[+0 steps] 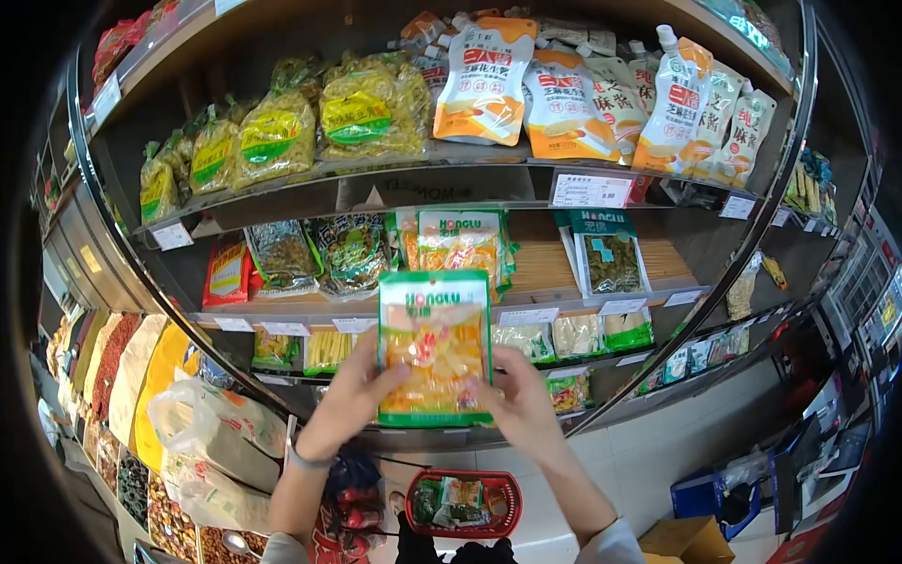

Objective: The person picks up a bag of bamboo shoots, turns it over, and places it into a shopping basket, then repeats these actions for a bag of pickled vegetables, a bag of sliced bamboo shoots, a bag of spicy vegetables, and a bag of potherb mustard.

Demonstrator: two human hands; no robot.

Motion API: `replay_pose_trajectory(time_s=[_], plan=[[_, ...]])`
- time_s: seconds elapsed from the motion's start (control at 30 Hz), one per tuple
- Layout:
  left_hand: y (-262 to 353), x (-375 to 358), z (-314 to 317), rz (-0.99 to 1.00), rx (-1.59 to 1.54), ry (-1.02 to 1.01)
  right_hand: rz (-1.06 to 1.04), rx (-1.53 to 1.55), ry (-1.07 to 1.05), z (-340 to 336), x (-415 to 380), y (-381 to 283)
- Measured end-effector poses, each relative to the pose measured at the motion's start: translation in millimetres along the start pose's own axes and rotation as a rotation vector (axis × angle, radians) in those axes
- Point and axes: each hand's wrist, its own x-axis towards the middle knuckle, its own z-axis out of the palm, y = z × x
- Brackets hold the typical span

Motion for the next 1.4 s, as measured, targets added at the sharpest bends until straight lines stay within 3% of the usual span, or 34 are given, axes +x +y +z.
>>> replay_pose_trajectory(time_s=[0.07,0.13,0.2,0.27,0.33,0.47,0.5,0.6,0.77,0.83,1.0,1.07,1.1,1.2,1.27,1.3,1.33,1.37,1.4], plan=[[3.9,32.9,-4.4,-0.011,-0.022,0.015,-0.072,-0.194,-0.073,-8.1,36.4,-6.3],[-4.3,71.3,-12.6,0.168,0.304,0.064,-0.135,-0.243,-0.051,-8.9,68.7,-11.5],[-14.2,106.7,-14.0,0.172,0.383,0.150,-0.190,-0.290,-0.035,-16.6,106.0,-4.3],[-25.2,127.3,-9.6,0.169,0.462,0.232,-0.298,-0.595,0.013,-30.6,144.2,14.0],[-30.9,140.9,-5.3,0.247,0.788,0.321,-0.255,-0.641,0.031,-38.6,152.1,18.3],[-32.0,135.1,4.1,0.288,0.812,0.353,-0.208,-0.804,-0.051,-50.9,155.5,22.0],[-37.8,139.8,3.0,0.383,0.780,0.385,-0.165,-0.872,-0.100,-52.8,154.4,24.3],[-31.4,141.8,9.6,0.281,0.926,0.421,-0.151,-0.709,-0.138,-54.6,156.7,18.0],[-33.0,142.8,11.4,0.241,0.936,0.468,-0.043,-0.716,-0.248,-46.9,155.2,7.2],[-33.7,140.5,11.8,0.251,0.906,0.473,-0.357,-0.924,-0.166,-48.5,158.7,20.9],[-26.0,137.3,10.5,0.158,0.926,0.421,-0.258,-1.057,-0.095,-48.0,141.2,7.5],[-28.3,136.9,9.1,0.178,0.966,0.441,-0.366,-1.186,0.040,-48.8,125.7,4.2],[-33.1,135.5,9.1,0.274,0.961,0.501,-0.512,-1.121,0.227,-45.9,112.4,7.8],[-26.7,103.9,19.8,0.542,1.007,0.588,-0.569,-0.869,0.347,-59.8,39.7,38.8],[-46.3,51.8,26.4,0.566,0.940,0.558,-0.673,-1.032,0.357,-75.6,-26.7,80.0],[-65.5,19.1,33.6,0.600,0.952,0.581,-0.505,-1.014,0.323,-84.2,-64.0,104.8],[-89.2,-20.1,45.0,0.430,0.801,0.545,-0.333,-0.991,0.289,-93.1,-103.8,132.0],[-115.3,-58.9,54.2,0.389,0.865,0.489,-0.169,-0.914,0.305,-101.7,-143.9,167.1],[-156.8,-106.4,66.7,0.174,0.760,0.443,-0.021,-0.829,0.328,-108.4,-179.6,203.3]])
